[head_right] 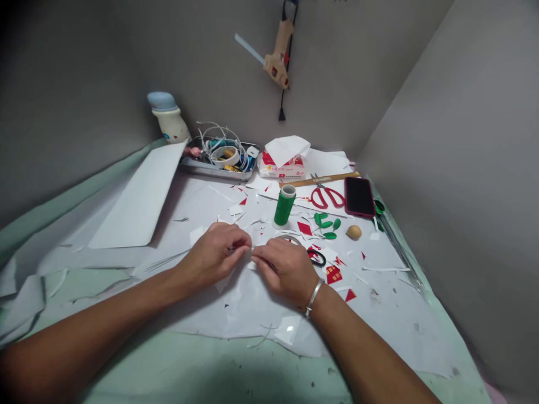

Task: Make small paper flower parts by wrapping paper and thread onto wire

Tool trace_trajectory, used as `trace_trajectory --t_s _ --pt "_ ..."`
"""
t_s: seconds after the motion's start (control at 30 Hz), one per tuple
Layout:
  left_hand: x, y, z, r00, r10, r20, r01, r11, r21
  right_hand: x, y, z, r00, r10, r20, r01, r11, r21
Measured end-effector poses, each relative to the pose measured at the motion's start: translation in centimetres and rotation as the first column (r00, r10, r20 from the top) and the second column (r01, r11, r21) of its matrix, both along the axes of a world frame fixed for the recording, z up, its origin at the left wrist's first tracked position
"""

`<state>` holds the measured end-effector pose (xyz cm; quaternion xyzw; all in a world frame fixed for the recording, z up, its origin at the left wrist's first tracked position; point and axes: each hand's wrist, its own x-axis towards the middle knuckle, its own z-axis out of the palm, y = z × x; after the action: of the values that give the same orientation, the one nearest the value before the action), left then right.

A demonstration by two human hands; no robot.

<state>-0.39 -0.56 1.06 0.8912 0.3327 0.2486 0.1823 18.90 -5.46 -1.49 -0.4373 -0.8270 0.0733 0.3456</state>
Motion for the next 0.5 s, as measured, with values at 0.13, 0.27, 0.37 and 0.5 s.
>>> trace_trajectory --t_s 0.13,0.27,0.37,0.5 --pt "0.19 -0.34 -0.07 0.993 -0.115 0.001 0.115 0.993 -0.010 0.23 0.28 -0.19 0.991 -0.100 -0.086 0.096 0.994 -0.054" --pt "0.09 -0.17 0.30 0.998 -0.039 0.054 0.041 0.999 -0.033 0.19 0.26 -0.31 0.997 -0.069 -0.025 0.066 0.993 -0.101" --pt "0.01 0.08 0.14 0.999 0.015 0.036 -0.015 1.000 -0.020 -0.08 -0.04 -0.14 1.000 0.013 0.021 -0.013 0.999 -0.032" --pt "0.14 -0.14 -0.28 0.997 -0.080 -0.014 0.080 0.997 -0.004 -0.05 0.05 -0.05 0.998 -0.034 -0.056 0.033 0.999 -0.005"
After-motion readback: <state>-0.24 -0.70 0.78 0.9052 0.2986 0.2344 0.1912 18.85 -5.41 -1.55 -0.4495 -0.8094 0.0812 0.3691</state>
